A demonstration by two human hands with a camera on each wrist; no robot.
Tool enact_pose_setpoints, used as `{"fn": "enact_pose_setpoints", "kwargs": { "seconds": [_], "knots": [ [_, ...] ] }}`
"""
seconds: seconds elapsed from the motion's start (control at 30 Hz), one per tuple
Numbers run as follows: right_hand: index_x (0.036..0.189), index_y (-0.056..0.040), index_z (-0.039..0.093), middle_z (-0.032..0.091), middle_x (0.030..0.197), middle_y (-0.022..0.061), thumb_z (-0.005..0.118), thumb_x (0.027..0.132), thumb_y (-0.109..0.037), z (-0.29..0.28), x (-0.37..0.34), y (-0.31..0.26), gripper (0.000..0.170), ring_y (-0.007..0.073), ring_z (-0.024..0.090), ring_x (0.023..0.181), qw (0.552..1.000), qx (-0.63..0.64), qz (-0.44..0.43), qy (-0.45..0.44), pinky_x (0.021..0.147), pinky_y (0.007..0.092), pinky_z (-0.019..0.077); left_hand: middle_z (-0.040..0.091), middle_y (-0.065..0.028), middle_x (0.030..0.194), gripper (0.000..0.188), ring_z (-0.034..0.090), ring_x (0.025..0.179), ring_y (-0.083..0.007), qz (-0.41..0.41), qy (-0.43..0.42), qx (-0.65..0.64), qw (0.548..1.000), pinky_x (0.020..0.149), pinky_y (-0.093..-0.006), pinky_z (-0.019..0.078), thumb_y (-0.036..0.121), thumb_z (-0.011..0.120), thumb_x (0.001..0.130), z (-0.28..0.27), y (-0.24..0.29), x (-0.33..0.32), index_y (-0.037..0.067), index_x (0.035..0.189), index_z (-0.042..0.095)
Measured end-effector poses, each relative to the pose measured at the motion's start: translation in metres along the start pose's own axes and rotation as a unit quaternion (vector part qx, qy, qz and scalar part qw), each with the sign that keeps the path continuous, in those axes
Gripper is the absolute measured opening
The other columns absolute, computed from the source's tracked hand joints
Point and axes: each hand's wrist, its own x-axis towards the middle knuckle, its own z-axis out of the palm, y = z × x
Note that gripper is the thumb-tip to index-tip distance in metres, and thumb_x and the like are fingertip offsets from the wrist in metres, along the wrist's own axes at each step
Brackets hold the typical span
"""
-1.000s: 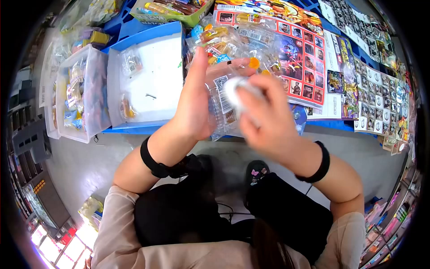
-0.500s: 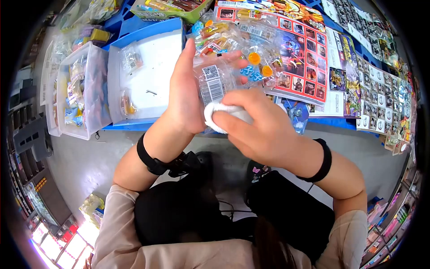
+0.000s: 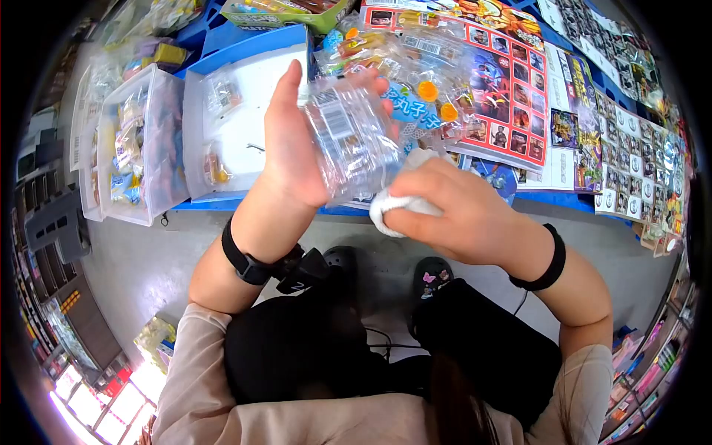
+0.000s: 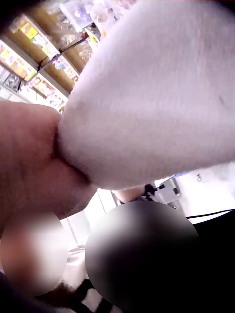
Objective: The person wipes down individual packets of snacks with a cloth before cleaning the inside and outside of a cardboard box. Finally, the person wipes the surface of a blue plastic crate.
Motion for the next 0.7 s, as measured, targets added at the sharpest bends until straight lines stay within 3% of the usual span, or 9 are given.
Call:
{"fn": "enact_pose_setpoints", "kwargs": {
  "seconds": [0.03, 0.1, 0.17, 0.37, 0.43, 0.5, 0.57, 0.63, 0.7],
  "knots": [
    [0.094, -0.0104, 0.06, 0.053, 0.096, 0.0086, 0.06, 0.072, -0.008, -0.001, -0.003, -0.001, 0.023, 0.0247, 0.054, 0.081, 0.999, -0.012, -0.013, -0.049, 0.062, 0.0336, 0.0465, 0.057, -0.0137, 0.103, 0.066, 0.056, 0.088, -0.0252, 0.001, 0.0, 0.0, 1.0, 0.081, -0.0417, 0.0452, 0.055, 0.028, 0.087, -0.001, 0.002, 0.001, -0.001, 0.115, 0.047],
    [0.093, -0.0106, 0.06, 0.053, 0.096, 0.0079, 0.061, 0.071, -0.009, -0.002, -0.003, -0.003, 0.022, 0.025, 0.054, 0.08, 1.0, 0.002, 0.007, -0.018, 0.062, 0.0337, 0.0466, 0.056, -0.0122, 0.104, 0.062, 0.054, 0.09, -0.0256, 0.07, 0.013, -0.006, 0.997, 0.082, -0.0439, 0.0437, 0.051, 0.028, 0.087, -0.003, 0.006, 0.002, -0.001, 0.115, 0.048],
    [0.093, -0.0122, 0.063, 0.053, 0.098, 0.0106, 0.067, 0.064, -0.005, 0.0, 0.0, -0.006, 0.03, 0.0272, 0.053, 0.084, 0.994, -0.005, 0.043, 0.1, 0.067, 0.0357, 0.0461, 0.056, -0.0114, 0.103, 0.06, 0.054, 0.091, -0.0258, 0.085, 0.005, -0.009, 0.996, 0.083, -0.0445, 0.0428, 0.05, 0.028, 0.087, -0.001, 0.003, -0.001, 0.0, 0.114, 0.048],
    [0.093, -0.0118, 0.063, 0.052, 0.1, 0.0105, 0.068, 0.065, -0.006, 0.012, 0.011, -0.01, 0.029, 0.0286, 0.054, 0.083, 0.997, -0.042, -0.005, 0.061, 0.065, 0.0374, 0.0453, 0.055, -0.0119, 0.103, 0.06, 0.052, 0.093, -0.0257, 0.096, 0.055, -0.033, 0.993, 0.084, -0.0454, 0.0416, 0.049, 0.028, 0.086, 0.008, -0.008, -0.005, -0.001, 0.115, 0.047],
    [0.093, -0.0077, 0.061, 0.052, 0.097, 0.0095, 0.064, 0.066, -0.007, 0.011, 0.003, 0.003, 0.027, 0.0268, 0.054, 0.079, 0.99, -0.102, -0.015, 0.095, 0.063, 0.0328, 0.0447, 0.055, -0.0125, 0.103, 0.061, 0.053, 0.092, -0.0258, 0.102, 0.073, -0.039, 0.991, 0.084, -0.0453, 0.0417, 0.048, 0.029, 0.086, 0.008, -0.01, -0.01, -0.002, 0.116, 0.045],
    [0.095, -0.0069, 0.06, 0.052, 0.097, 0.0108, 0.064, 0.064, -0.003, 0.007, -0.009, 0.01, 0.031, 0.0287, 0.054, 0.08, 0.991, -0.09, 0.042, 0.09, 0.065, 0.0348, 0.0457, 0.05, -0.0143, 0.116, 0.059, 0.052, 0.099, -0.0251, 0.09, -0.008, -0.045, 0.995, 0.089, -0.0416, 0.0407, 0.042, 0.029, 0.088, -0.002, -0.007, -0.017, -0.004, 0.124, 0.04],
    [0.095, -0.0065, 0.06, 0.052, 0.098, 0.0117, 0.064, 0.063, -0.001, 0.003, -0.025, 0.018, 0.033, 0.0296, 0.054, 0.081, 0.987, -0.115, 0.057, 0.098, 0.066, 0.0355, 0.0461, 0.051, -0.0135, 0.115, 0.061, 0.052, 0.1, -0.0247, 0.084, -0.045, -0.051, 0.994, 0.09, -0.0412, 0.0402, 0.045, 0.03, 0.088, -0.004, 0.004, -0.022, -0.003, 0.124, 0.041],
    [0.095, -0.0055, 0.059, 0.052, 0.098, 0.014, 0.063, 0.061, 0.002, -0.01, -0.039, 0.016, 0.035, 0.0308, 0.054, 0.082, 0.98, -0.145, 0.099, 0.088, 0.068, 0.036, 0.0466, 0.052, -0.013, 0.115, 0.064, 0.052, 0.1, -0.0242, 0.164, -0.008, 0.063, 0.984, 0.09, -0.0408, 0.0398, 0.05, 0.033, 0.088, 0.008, 0.019, -0.028, -0.002, 0.124, 0.041],
    [0.092, -0.0045, 0.059, 0.051, 0.098, 0.0162, 0.063, 0.059, 0.004, -0.021, -0.055, 0.002, 0.034, 0.0314, 0.054, 0.082, 0.982, -0.124, 0.112, 0.089, 0.067, 0.0357, 0.0463, 0.051, -0.0109, 0.114, 0.063, 0.051, 0.1, -0.0224, 0.273, 0.074, 0.212, 0.936, 0.091, -0.0382, 0.0391, 0.052, 0.038, 0.087, 0.018, 0.033, -0.025, 0.002, 0.126, 0.04]
  ]
}}
